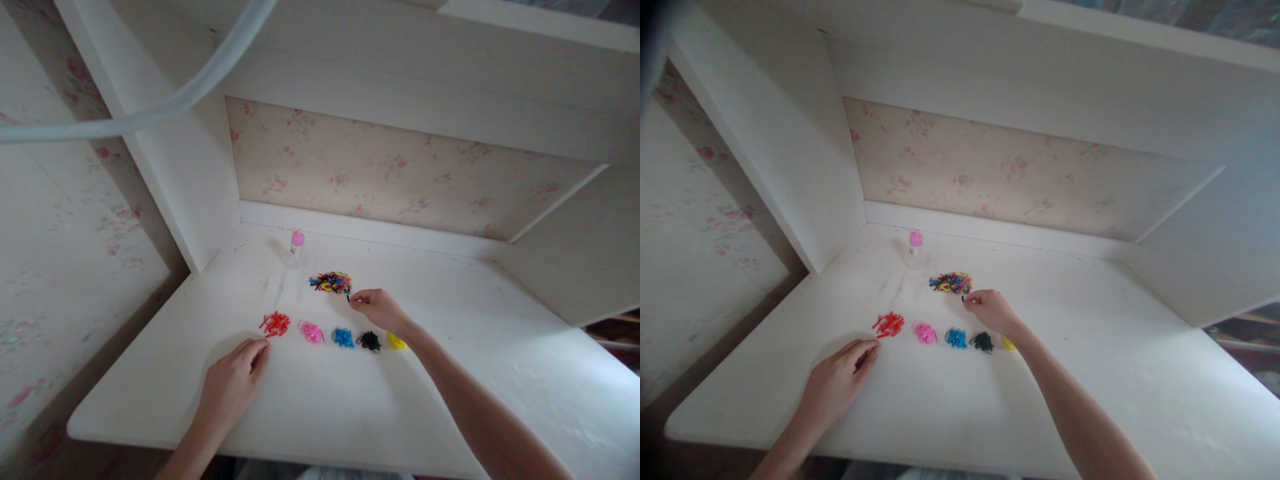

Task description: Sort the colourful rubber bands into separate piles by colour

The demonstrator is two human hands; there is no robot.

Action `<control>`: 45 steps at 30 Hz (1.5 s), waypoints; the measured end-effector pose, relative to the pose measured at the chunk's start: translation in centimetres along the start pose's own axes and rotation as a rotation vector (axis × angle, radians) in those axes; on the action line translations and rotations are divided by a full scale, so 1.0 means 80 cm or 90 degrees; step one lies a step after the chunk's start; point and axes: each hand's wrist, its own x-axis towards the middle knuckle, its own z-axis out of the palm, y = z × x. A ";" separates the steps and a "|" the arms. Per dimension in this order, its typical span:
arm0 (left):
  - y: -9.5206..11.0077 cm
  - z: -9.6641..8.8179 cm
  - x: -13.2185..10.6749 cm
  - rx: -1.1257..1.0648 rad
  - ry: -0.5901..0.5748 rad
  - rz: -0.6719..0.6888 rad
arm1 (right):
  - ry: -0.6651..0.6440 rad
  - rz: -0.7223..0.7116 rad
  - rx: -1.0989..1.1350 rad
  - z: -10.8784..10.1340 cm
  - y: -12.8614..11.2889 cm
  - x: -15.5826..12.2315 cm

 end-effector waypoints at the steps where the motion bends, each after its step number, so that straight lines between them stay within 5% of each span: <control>1: 0.000 0.000 0.000 0.004 -0.003 0.002 | 0.002 0.004 0.015 -0.004 0.005 -0.009; 14: 0.006 0.003 0.002 0.088 -0.005 0.007 | 0.009 0.027 -0.008 -0.022 0.020 -0.105; 27: 0.011 0.002 0.003 0.104 0.028 0.009 | 0.107 0.245 -0.041 0.019 0.030 -0.123; 45: 0.008 0.004 0.002 0.113 0.019 0.017 | 0.054 0.292 -0.138 0.032 0.015 -0.116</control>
